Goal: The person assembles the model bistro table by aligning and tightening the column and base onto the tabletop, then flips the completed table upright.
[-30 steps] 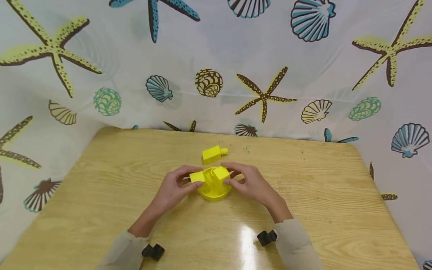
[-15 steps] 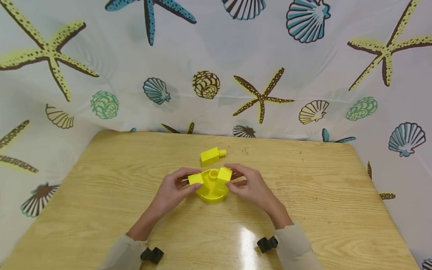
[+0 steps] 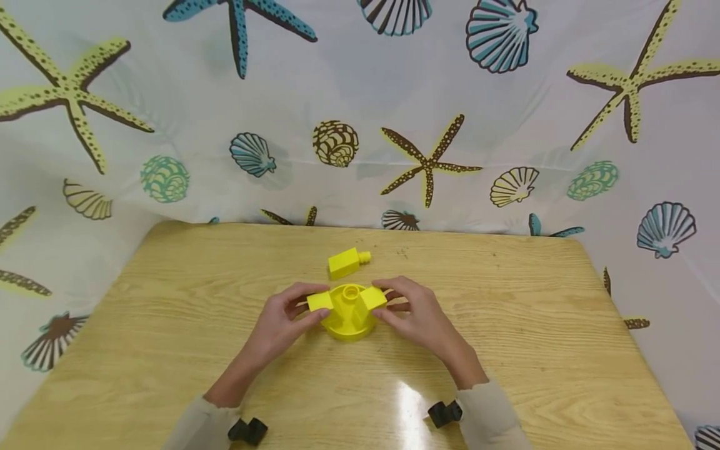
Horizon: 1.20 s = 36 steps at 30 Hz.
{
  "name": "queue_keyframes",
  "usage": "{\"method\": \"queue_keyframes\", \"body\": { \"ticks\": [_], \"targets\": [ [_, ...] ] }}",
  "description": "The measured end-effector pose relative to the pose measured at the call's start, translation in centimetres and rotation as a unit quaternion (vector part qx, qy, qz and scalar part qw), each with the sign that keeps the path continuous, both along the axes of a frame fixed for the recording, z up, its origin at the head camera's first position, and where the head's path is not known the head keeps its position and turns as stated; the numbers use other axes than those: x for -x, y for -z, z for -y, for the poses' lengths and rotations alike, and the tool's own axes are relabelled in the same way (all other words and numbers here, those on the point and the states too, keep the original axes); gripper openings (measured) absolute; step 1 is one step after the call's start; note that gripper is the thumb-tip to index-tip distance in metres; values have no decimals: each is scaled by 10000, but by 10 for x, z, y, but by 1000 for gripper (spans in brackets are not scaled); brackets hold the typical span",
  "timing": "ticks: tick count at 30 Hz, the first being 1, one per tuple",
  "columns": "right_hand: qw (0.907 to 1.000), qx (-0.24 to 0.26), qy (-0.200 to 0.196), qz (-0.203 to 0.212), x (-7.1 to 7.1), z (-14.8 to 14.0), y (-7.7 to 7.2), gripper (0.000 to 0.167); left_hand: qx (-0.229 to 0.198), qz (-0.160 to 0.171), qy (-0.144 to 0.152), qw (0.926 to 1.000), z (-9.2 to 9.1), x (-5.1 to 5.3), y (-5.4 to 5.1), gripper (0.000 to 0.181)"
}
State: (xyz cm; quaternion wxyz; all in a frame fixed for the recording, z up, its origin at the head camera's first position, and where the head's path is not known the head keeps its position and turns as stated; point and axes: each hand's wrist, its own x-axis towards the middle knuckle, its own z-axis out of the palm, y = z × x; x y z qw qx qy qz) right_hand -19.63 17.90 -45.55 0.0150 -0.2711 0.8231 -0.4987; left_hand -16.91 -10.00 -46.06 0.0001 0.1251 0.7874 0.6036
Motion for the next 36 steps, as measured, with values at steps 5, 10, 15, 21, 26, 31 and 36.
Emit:
{"method": "queue_keyframes", "body": {
  "ticks": [5, 10, 15, 21, 26, 31, 36],
  "targets": [
    [9992, 346, 61, 195, -3, 1, 0, 37, -1, -51, 21, 10000, 1, 0, 1, 39],
    [9982, 444, 296, 262, -6, 4, -2, 35, 1, -88, 75, 9999, 2, 0, 0, 39],
    [9978, 359, 515, 229, -10, 8, -1, 35, 15, 13, 157, 9999, 4, 0, -2, 41],
    [9967, 181, 769, -169, -14, 14, 0, 34, 15, -19, 173, 9998, 6, 1, -2, 42],
    [9950, 107, 883, -448, -18, 17, 2, 36, 2, -52, 264, 9996, 9, 2, 0, 43],
    [9918, -56, 1104, -644, -22, 20, 4, 37, 0, -171, 426, 9989, 11, 2, 0, 42],
    [9884, -85, 1269, -833, -26, 24, 6, 38, -58, -243, 530, 9983, 13, 2, 1, 41]
  ]
}}
